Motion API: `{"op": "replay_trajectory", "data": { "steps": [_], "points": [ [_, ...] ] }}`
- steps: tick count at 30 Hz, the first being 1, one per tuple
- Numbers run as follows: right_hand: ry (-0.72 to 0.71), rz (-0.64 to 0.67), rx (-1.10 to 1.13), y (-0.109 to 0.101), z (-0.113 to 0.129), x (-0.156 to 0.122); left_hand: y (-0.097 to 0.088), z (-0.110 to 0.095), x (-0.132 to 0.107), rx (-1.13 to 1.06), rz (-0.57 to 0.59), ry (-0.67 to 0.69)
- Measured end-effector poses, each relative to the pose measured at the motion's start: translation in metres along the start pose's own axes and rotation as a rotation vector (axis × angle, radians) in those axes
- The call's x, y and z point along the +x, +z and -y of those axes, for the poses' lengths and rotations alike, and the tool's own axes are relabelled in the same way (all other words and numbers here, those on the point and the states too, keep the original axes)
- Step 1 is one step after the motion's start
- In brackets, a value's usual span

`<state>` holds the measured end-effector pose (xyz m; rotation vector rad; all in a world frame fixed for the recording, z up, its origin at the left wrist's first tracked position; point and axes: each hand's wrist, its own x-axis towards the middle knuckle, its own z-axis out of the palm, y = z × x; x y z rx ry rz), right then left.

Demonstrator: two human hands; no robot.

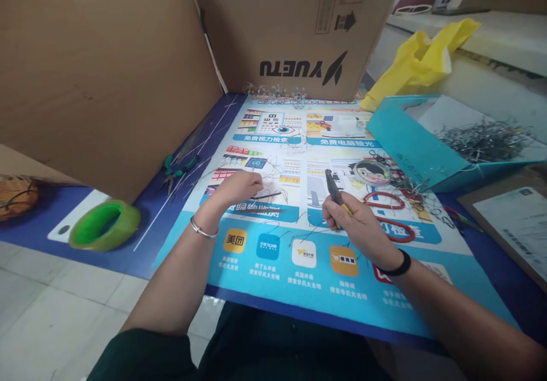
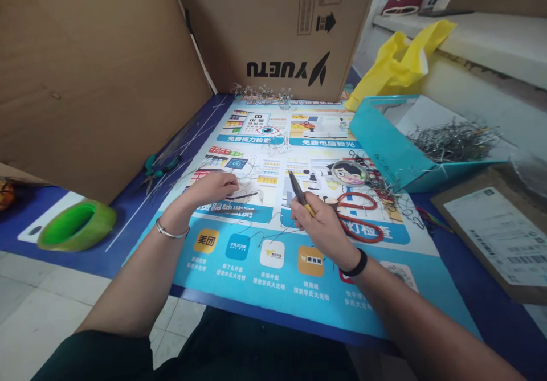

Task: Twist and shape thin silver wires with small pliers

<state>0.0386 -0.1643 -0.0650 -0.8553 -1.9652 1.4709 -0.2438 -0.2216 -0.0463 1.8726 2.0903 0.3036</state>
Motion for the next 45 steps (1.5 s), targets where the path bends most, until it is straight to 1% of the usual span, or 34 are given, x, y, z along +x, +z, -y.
{"op": "replay_trajectory", "data": {
  "steps": [7,12,16,18,19,21,23,24,25,27,30,32,36,38,41,45],
  "points": [
    [0.002,-0.006,-0.034,-0.001,-0.001,0.002,-0.011,0.009,-0.005,0.020,0.125,0.054],
    [-0.016,-0.004,-0.046,-0.003,0.001,0.003,-0.016,0.012,-0.008,0.010,0.180,0.058],
    [-0.045,-0.074,-0.074,-0.009,0.006,0.005,-0.019,0.012,-0.009,0.007,0.217,0.056],
    [-0.037,-0.068,-0.119,-0.015,0.006,0.009,-0.020,0.012,-0.010,0.005,0.233,0.057],
    [-0.032,-0.064,-0.153,-0.018,0.006,0.010,-0.020,0.011,-0.010,0.000,0.248,0.053],
    [-0.036,-0.053,-0.193,-0.025,0.006,0.013,-0.021,0.009,-0.011,-0.052,0.314,-0.029],
    [-0.054,0.000,-0.284,-0.030,0.007,0.015,-0.023,0.006,-0.013,-0.069,0.356,-0.066],
    [-0.059,0.019,-0.364,-0.033,0.008,0.015,-0.025,0.003,-0.014,-0.061,0.353,-0.068],
    [-0.063,0.038,-0.456,-0.034,0.009,0.015,-0.026,0.000,-0.015,-0.045,0.333,-0.064],
    [-0.069,0.071,-0.651,-0.037,0.013,0.015,-0.026,-0.006,-0.016,-0.008,0.258,-0.033],
    [-0.070,0.139,-0.893,-0.040,0.018,0.014,-0.024,-0.014,-0.017,0.030,0.148,0.057],
    [-0.069,0.173,-1.017,-0.041,0.020,0.013,-0.020,-0.017,-0.018,0.033,0.127,0.124],
    [-0.135,0.246,-1.182,-0.037,0.019,0.010,-0.018,-0.024,-0.021,0.002,0.200,0.244],
    [-0.185,0.263,-1.245,-0.035,0.017,0.008,-0.018,-0.027,-0.023,0.000,0.210,0.283],
    [-0.249,0.263,-1.303,-0.032,0.015,0.005,-0.019,-0.031,-0.025,0.019,0.203,0.285],
    [-0.293,0.287,-1.355,-0.032,0.018,0.002,-0.017,-0.032,-0.025,0.039,0.280,0.271]
  ]
}}
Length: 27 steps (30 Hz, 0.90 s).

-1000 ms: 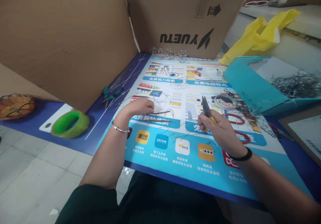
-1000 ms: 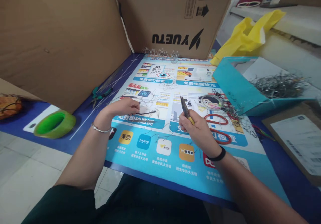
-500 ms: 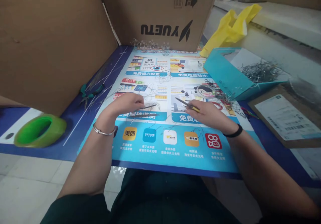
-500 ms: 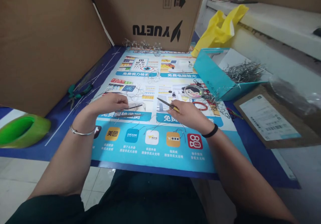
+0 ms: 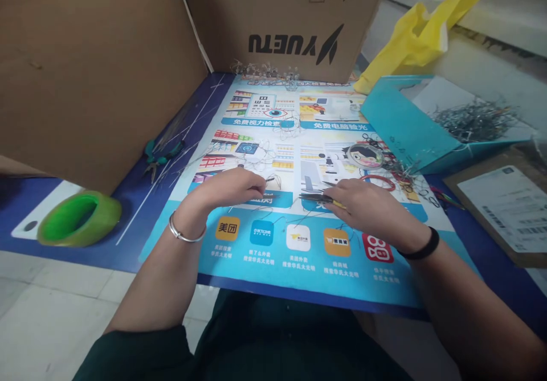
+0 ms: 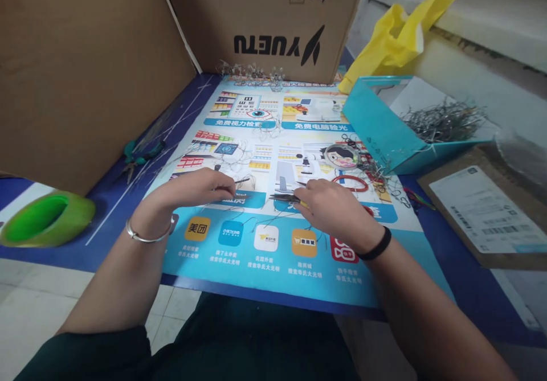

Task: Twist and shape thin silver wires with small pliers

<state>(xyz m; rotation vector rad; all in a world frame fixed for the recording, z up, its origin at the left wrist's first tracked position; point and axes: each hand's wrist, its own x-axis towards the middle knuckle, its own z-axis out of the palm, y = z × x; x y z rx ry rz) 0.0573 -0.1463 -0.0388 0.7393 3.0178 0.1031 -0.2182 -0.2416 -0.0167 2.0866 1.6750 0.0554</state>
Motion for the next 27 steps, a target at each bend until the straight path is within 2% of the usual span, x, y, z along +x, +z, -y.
{"op": "replay_trajectory", "data": {
  "steps": [3,9,11,21,27],
  "points": [
    [-0.009,-0.001,-0.050,-0.002,-0.001,-0.001,0.000,0.001,-0.001,0.017,0.016,-0.012],
    [-0.014,-0.016,-0.098,0.002,0.003,0.000,-0.005,0.008,-0.005,0.129,-0.186,-0.141],
    [-0.024,-0.022,-0.106,0.002,0.006,0.001,-0.004,0.011,-0.004,0.148,-0.215,-0.162],
    [-0.091,-0.065,-0.163,0.005,0.006,-0.004,0.000,0.015,-0.001,0.160,-0.200,-0.167],
    [-0.094,-0.024,-0.128,0.002,0.007,-0.003,0.001,0.017,-0.001,0.148,-0.196,-0.155]
  ]
}}
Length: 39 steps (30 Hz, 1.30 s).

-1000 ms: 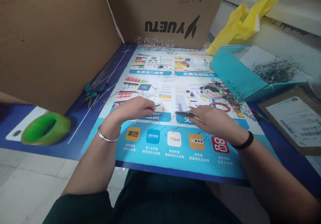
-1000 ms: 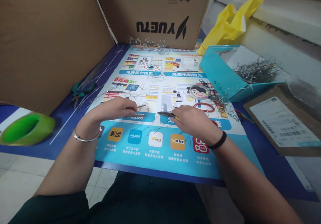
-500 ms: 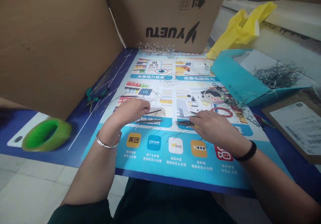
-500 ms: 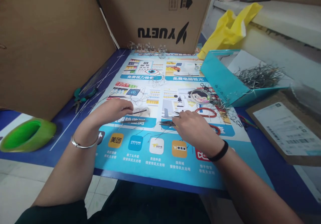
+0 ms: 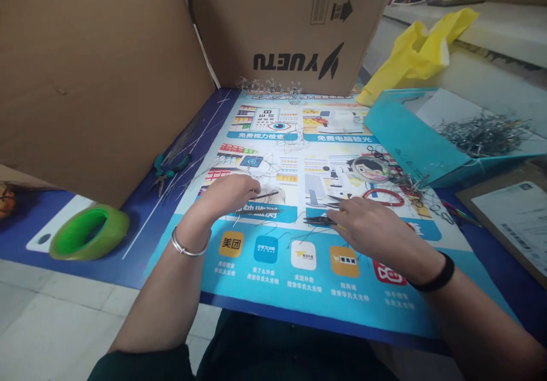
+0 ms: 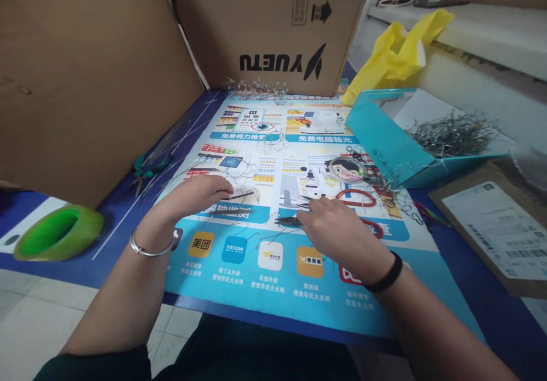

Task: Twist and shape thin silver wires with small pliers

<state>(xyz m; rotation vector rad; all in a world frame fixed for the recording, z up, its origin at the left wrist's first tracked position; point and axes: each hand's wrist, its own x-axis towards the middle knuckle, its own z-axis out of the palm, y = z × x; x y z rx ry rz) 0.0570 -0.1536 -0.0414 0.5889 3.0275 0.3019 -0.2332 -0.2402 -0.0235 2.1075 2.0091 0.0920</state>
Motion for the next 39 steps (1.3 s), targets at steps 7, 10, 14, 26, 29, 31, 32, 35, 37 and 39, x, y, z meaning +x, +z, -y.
{"op": "replay_trajectory", "data": {
  "steps": [7,10,14,26,29,31,32,35,37,39],
  "points": [
    [-0.018,-0.010,0.025,0.000,0.000,-0.001,0.009,0.000,0.005,0.022,0.025,0.036],
    [-0.020,-0.028,0.032,0.003,-0.001,-0.001,0.012,0.002,0.005,0.039,0.034,0.019],
    [-0.025,-0.024,0.036,0.004,-0.001,-0.001,0.012,0.005,0.004,0.129,0.023,-0.014],
    [-0.009,0.009,0.068,0.003,0.000,0.000,0.016,-0.008,0.008,0.056,0.017,0.055],
    [-0.005,0.017,0.068,0.003,0.001,0.000,0.017,-0.009,0.009,0.062,0.028,0.058],
    [-0.007,0.026,0.068,0.003,0.001,0.000,0.017,-0.009,0.009,0.077,0.033,0.063],
    [-0.009,0.029,0.069,0.002,0.001,0.000,0.017,-0.009,0.009,0.087,0.032,0.064],
    [-0.009,0.034,0.074,0.002,0.001,0.000,0.017,-0.008,0.009,0.112,0.015,0.057],
    [-0.008,0.037,0.076,0.002,0.001,0.000,0.017,-0.009,0.008,0.121,0.003,0.059],
    [-0.005,0.038,0.074,0.002,0.002,0.000,0.017,-0.009,0.008,0.121,-0.006,0.068]
  ]
}}
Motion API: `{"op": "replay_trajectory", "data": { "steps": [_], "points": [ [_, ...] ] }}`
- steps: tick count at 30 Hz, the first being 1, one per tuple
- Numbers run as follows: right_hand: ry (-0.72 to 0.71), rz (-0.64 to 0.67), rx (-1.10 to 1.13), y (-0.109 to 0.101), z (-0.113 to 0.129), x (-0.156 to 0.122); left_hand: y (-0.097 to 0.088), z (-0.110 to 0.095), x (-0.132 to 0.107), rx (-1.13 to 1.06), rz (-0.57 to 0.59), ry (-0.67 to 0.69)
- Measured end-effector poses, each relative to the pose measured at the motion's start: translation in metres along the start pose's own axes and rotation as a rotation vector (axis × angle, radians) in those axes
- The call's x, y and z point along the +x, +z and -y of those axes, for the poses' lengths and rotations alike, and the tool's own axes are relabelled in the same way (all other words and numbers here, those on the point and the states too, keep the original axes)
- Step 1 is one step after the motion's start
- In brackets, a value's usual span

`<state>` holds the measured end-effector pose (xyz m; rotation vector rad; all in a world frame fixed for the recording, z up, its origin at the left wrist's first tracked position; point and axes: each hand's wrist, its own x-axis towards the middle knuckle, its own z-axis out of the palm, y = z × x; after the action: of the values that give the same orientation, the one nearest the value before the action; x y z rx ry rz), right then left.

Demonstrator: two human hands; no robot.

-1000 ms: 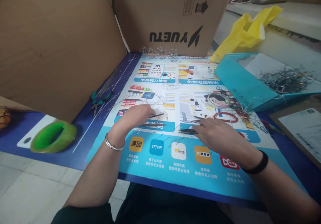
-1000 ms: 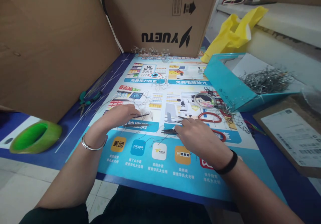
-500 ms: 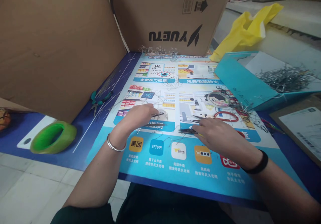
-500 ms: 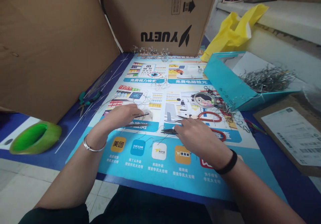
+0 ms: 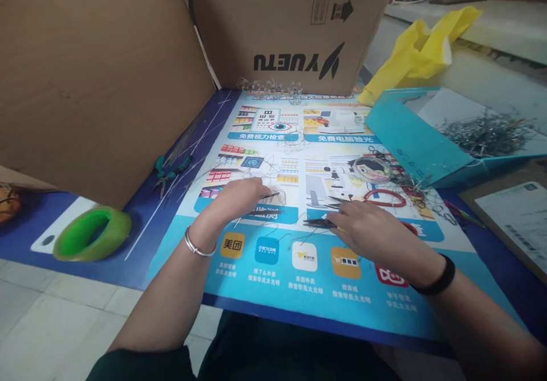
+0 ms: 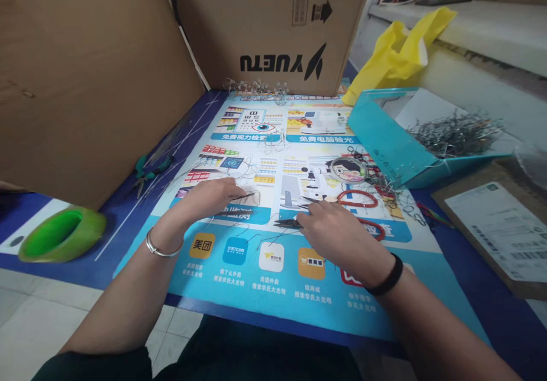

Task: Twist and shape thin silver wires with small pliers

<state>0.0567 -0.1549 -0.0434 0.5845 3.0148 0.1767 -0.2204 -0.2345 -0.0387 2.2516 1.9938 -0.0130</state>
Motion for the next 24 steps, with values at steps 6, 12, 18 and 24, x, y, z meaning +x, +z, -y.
{"op": "replay_trajectory", "data": {
  "steps": [6,12,18,24],
  "points": [
    [0.004,0.005,-0.009,-0.0004,0.0010,0.0004,-0.0006,-0.0017,0.0000,-0.015,-0.019,0.042],
    [0.000,0.006,-0.014,-0.0024,0.0010,0.0018,0.0002,-0.0011,0.0000,-0.021,-0.038,0.052],
    [-0.004,0.012,-0.006,-0.0022,-0.0033,0.0001,0.0000,-0.0050,0.0014,-0.026,-0.034,0.075],
    [-0.007,0.038,0.012,-0.0051,-0.0079,-0.0035,0.0015,-0.0055,0.0021,-0.014,-0.004,0.063]
  ]
}}
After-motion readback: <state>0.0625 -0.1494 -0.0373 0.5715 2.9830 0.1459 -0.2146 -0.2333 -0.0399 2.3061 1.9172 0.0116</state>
